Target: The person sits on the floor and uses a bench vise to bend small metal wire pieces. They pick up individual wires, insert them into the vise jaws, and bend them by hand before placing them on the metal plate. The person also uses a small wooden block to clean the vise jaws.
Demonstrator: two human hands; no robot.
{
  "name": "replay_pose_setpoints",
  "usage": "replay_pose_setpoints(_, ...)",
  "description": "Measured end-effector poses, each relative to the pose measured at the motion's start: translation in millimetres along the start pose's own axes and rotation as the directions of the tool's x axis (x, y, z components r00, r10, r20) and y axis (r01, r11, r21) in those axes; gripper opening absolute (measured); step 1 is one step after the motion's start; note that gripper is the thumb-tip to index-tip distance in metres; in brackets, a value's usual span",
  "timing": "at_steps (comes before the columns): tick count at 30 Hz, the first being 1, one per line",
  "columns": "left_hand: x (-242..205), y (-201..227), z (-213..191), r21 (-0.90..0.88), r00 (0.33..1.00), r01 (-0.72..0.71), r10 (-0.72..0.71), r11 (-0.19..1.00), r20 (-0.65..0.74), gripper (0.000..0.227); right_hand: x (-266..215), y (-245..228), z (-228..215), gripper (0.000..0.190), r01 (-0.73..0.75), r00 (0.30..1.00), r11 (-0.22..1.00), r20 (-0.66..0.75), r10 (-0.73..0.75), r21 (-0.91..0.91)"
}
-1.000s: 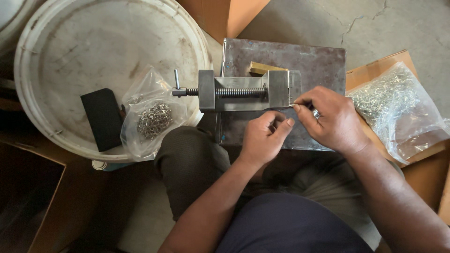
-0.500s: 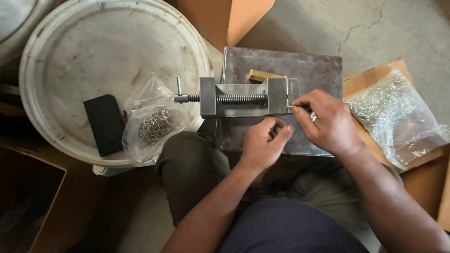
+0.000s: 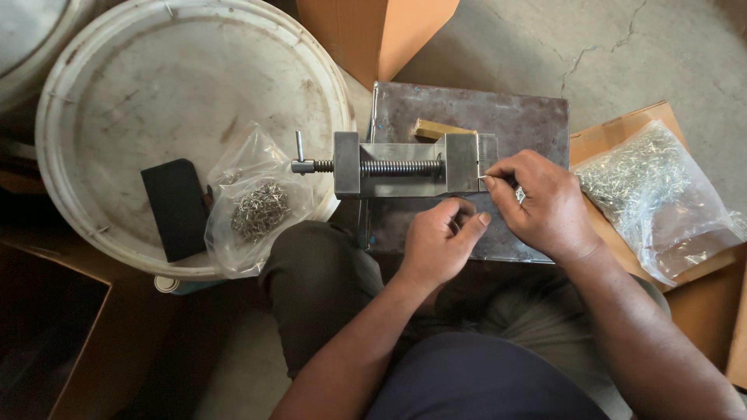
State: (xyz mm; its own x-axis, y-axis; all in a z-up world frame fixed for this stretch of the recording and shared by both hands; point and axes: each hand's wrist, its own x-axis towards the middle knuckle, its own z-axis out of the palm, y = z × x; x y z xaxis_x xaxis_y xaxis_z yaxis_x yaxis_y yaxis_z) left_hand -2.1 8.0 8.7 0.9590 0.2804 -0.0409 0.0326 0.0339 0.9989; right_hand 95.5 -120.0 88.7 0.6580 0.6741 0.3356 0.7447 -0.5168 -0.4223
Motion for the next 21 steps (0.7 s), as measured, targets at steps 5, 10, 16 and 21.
replay_pose_setpoints(5,0,1,-1,0.030,0.999,0.035,-0.036,0.999,0.025,0.029,0,-1,0,0.008,-0.017,1.000,1.000,0.005,0.017,0.006)
replay_pose_setpoints(10,1,1,-1,0.040,1.000,0.021,-0.022,0.999,0.023,0.029,3,-1,-2,0.008,-0.003,1.000,1.000,0.025,0.003,-0.014)
replay_pose_setpoints(16,0,-5,3,0.014,1.000,0.009,-0.009,1.000,-0.004,0.028,10,-8,-12,0.009,0.030,0.995,0.999,0.097,-0.028,-0.021)
replay_pose_setpoints(21,-2,-23,11,-0.189,0.999,-0.029,0.025,0.982,-0.023,0.021,3,-1,-14,0.011,0.110,0.987,0.990,0.129,-0.098,-0.088)
